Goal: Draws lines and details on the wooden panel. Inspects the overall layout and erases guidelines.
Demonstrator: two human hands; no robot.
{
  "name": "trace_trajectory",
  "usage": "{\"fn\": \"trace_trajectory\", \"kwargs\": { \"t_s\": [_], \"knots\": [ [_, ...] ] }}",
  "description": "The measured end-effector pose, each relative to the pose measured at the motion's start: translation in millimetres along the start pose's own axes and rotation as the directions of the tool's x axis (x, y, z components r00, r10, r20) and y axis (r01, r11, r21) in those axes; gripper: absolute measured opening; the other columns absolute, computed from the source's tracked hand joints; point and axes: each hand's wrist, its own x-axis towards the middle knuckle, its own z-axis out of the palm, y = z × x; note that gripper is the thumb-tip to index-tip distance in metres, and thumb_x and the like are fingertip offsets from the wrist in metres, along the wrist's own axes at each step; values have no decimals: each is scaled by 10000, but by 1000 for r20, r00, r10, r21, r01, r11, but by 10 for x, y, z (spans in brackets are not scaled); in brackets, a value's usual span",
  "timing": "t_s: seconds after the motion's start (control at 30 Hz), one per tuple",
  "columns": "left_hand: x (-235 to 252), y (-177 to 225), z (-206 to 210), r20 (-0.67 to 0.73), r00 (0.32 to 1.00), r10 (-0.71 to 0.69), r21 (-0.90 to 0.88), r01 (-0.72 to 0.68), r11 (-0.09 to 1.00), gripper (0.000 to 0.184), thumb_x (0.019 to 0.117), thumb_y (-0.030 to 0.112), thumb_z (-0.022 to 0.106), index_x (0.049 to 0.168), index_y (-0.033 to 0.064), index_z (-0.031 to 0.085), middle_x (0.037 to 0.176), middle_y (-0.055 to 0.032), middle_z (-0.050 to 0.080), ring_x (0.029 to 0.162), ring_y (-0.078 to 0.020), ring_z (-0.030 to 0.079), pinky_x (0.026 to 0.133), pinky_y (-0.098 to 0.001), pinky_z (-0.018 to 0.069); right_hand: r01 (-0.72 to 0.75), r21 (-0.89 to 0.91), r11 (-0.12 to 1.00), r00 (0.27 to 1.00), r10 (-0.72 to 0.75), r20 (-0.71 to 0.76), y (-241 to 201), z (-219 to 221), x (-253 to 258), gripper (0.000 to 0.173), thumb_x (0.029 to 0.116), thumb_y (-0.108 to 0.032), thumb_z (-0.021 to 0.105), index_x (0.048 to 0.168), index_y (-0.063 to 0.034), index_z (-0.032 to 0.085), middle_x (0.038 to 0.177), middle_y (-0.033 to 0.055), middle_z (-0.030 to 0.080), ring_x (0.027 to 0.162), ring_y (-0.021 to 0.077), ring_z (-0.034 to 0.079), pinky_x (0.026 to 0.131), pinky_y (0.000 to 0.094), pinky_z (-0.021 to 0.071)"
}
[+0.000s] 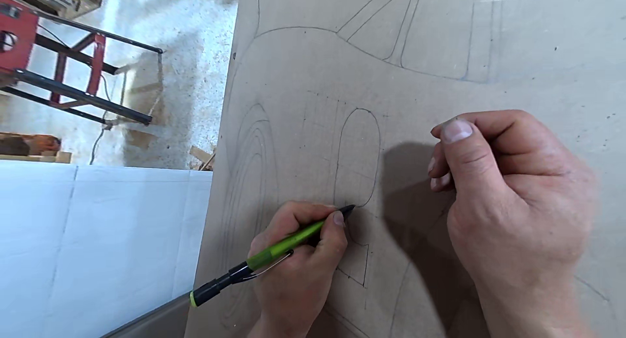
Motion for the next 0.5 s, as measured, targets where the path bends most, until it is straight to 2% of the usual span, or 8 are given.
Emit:
{"fn": "trace_trajectory", "kwargs": {
  "t_s": [0.1,0.3,0.5],
  "knots": [
    [5,-11,-15,13,1000,10,14,-10,1000,50,875,148,754,896,141,709,744,-8,711,553,-124,660,462,-253,569,-2,15,1000,1000,2,-14,27,24,-3,153,1061,-207,554,1029,-125,680,772,-69,664,630,42,639,515,208,543],
    [12,2,-13,26,999,24,34,-25,999,48,865,154,758,894,156,719,766,14,720,569,-107,666,482,-241,579,-1,-13,1000,1000,1,1,-14,19,-5,165,1071,-209,535,1044,-127,676,773,-72,651,625,29,624,512,176,518],
    [14,0,-19,27,999,36,59,-38,998,48,861,165,758,887,159,718,745,29,710,549,-94,651,459,-232,564,-1,23,1000,1000,1,-8,33,24,-4,148,1062,-203,555,1024,-125,674,769,-66,662,629,47,641,520,208,547]
  ]
}}
